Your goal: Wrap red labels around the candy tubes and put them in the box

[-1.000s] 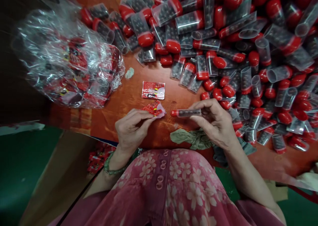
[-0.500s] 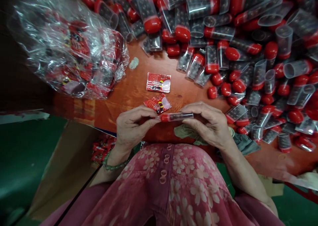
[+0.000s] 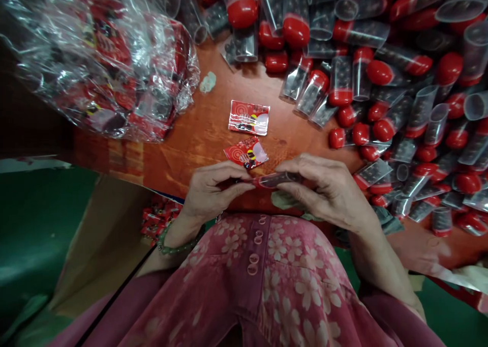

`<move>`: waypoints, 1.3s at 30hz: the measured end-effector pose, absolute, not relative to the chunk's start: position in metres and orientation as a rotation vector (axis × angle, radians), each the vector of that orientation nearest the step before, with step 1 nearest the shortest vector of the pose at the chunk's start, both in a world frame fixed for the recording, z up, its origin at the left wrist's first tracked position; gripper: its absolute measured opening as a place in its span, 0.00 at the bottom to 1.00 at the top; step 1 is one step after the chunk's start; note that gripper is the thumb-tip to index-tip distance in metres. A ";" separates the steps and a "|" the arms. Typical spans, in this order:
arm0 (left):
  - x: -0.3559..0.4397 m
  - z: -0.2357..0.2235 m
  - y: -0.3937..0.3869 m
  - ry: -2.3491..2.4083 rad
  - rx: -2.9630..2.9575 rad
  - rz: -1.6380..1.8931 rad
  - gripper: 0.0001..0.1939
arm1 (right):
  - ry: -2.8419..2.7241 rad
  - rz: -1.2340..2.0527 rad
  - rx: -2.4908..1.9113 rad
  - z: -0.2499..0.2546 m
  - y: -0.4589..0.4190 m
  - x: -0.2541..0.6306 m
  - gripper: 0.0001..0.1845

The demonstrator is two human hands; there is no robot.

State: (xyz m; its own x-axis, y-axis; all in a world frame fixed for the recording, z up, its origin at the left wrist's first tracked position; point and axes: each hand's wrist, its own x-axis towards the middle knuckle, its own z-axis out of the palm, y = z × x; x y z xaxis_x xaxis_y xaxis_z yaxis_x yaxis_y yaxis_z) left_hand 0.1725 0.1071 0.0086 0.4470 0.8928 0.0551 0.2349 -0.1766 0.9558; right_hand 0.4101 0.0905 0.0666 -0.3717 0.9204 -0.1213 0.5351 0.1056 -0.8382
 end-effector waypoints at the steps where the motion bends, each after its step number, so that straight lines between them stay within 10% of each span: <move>1: 0.172 0.007 0.107 0.991 1.658 0.784 0.04 | -1.912 1.167 -1.427 0.065 0.091 0.409 0.10; 23: 0.194 0.018 0.099 0.884 1.821 0.448 0.06 | -1.877 1.366 -1.387 0.048 0.078 0.405 0.08; 29: 0.182 0.024 0.102 0.967 1.837 0.514 0.28 | -1.508 1.453 -1.541 0.038 0.079 0.401 0.09; 39: 0.174 0.014 0.111 1.005 1.556 0.310 0.17 | -1.721 1.384 -1.489 0.038 0.083 0.402 0.11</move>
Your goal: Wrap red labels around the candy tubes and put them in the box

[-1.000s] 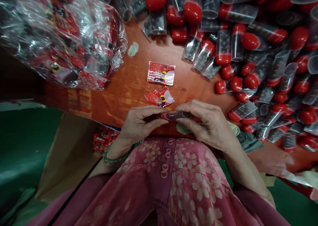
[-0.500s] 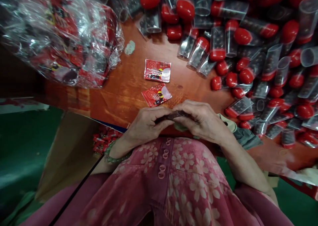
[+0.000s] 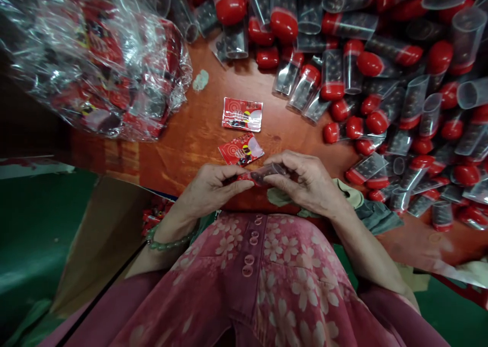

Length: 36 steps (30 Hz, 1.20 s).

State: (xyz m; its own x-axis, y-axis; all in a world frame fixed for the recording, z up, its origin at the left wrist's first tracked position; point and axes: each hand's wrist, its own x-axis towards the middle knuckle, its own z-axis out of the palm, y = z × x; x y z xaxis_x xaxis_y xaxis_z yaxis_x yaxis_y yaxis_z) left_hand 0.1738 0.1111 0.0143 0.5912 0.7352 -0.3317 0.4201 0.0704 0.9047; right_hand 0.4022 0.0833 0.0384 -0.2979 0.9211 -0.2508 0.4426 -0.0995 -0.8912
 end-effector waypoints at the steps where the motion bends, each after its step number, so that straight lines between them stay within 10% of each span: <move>1: 0.175 0.014 0.112 0.984 1.541 0.294 0.19 | -1.743 1.409 -1.452 0.039 0.085 0.403 0.11; 18: 0.160 0.013 0.109 0.771 0.664 0.859 0.38 | -0.556 1.812 -1.252 0.031 0.085 0.378 0.17; 36: 0.213 0.021 0.114 1.049 0.438 1.090 0.19 | -0.955 1.730 -1.159 0.018 0.079 0.342 0.13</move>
State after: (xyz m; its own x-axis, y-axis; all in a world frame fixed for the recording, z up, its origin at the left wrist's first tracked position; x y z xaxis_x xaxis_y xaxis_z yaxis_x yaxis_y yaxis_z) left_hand 0.2132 0.1137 0.0213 0.0731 0.8782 -0.4727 -0.5060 0.4411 0.7412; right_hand 0.3423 0.0791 0.0177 -0.2351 0.9175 -0.3207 -0.2177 -0.3713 -0.9026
